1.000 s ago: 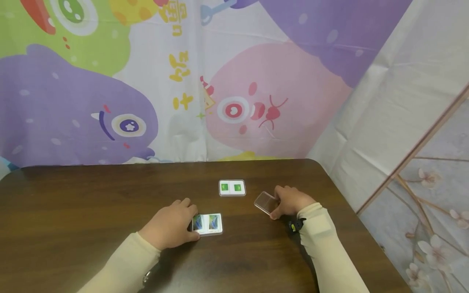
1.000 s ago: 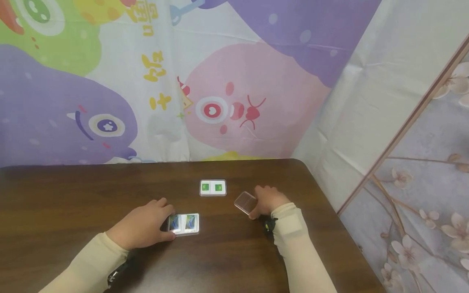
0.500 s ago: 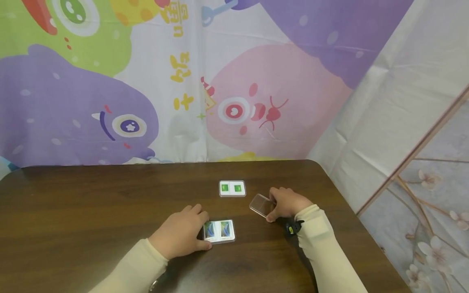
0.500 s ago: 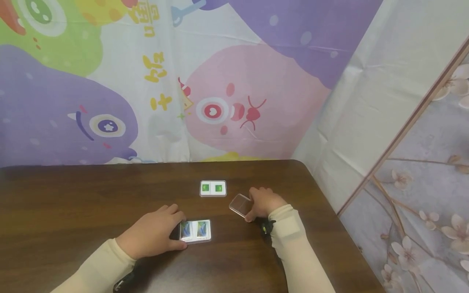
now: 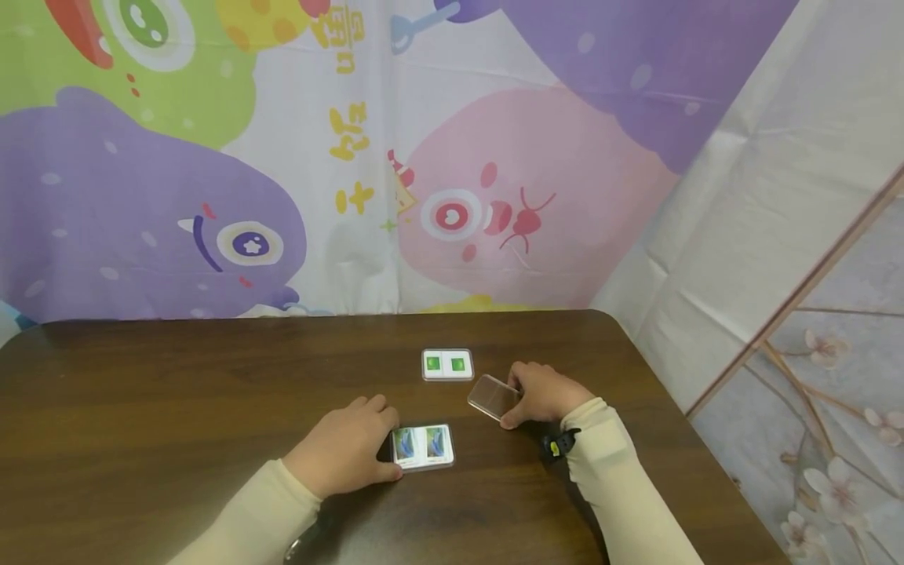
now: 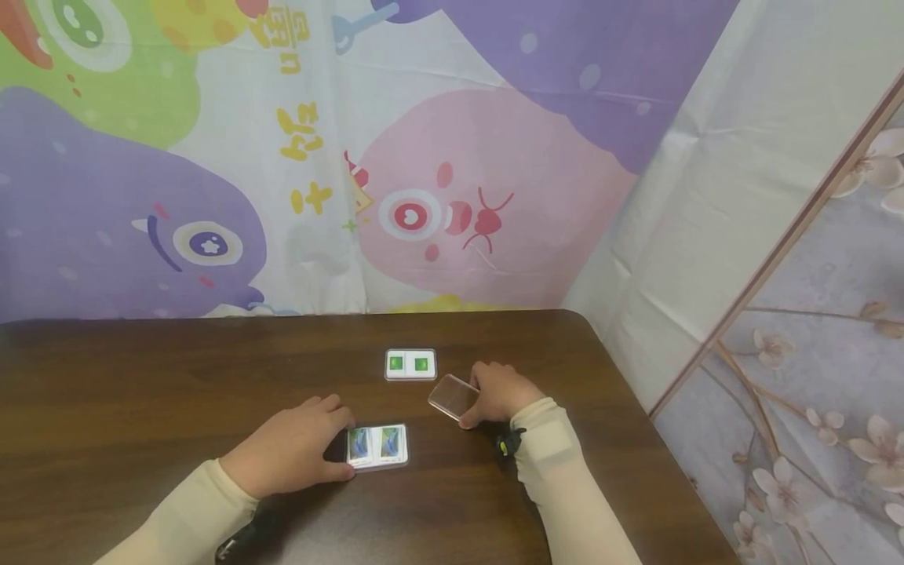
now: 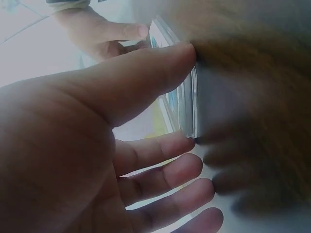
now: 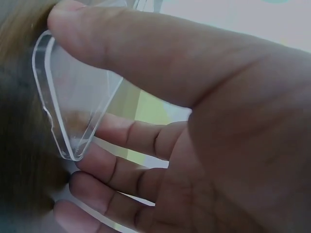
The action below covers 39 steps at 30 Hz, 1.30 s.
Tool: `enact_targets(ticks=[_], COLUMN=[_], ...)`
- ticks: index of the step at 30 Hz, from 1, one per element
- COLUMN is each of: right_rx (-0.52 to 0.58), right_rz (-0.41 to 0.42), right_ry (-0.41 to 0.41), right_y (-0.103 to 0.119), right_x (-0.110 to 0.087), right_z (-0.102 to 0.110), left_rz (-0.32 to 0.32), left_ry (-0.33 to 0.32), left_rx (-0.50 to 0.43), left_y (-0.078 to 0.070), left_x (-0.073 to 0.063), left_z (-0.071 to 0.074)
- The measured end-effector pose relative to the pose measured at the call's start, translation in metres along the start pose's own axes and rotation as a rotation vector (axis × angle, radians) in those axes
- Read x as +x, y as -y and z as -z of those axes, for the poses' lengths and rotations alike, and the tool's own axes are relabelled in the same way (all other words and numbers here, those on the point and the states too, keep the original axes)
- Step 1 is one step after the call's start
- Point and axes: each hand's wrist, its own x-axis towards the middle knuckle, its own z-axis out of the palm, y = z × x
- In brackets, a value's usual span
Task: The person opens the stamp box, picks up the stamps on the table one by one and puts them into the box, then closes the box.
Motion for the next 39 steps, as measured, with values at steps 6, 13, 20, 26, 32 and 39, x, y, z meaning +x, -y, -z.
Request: enact_targets(ticks=[6, 13, 20, 26, 32, 39], right_rx=[-0.017, -0.044, -0.047, -0.048, -0.061, -0.01], right_rz=[0.031, 0.047, 0.095, 0.113, 0.159, 0.258], right_ry=[-0.022, -0.032, -0.018, -0.029, -0.06, -0.087], right_y=[0.008, 0.012, 0.018, 0.023, 0.027, 0.034], right_x=[-0.001, 0.0, -0.001, -0.001, 0.0, -0.001], right_z=[-0.002, -0.004, -0.007, -0.01, -0.012, -0.013], left_rz=[0.001, -0.011, -0.013, -0.016, -0.013, -0.006], left_ry=[-0.005, -0.011, -0.021, -0.025, -0.026, -0.032], left_rx=[0.013, 0.014, 0.015, 0.01, 0.007, 0.001], left_y=[0.0, 0.0, -0.001, -0.001, -0.001, -0.002], left_x=[0.0, 0.0, 0.0, 0.0, -0.001, -0.001], left_z=[-0.002, -0.002, -0.002, -0.003, -0.003, -0.003])
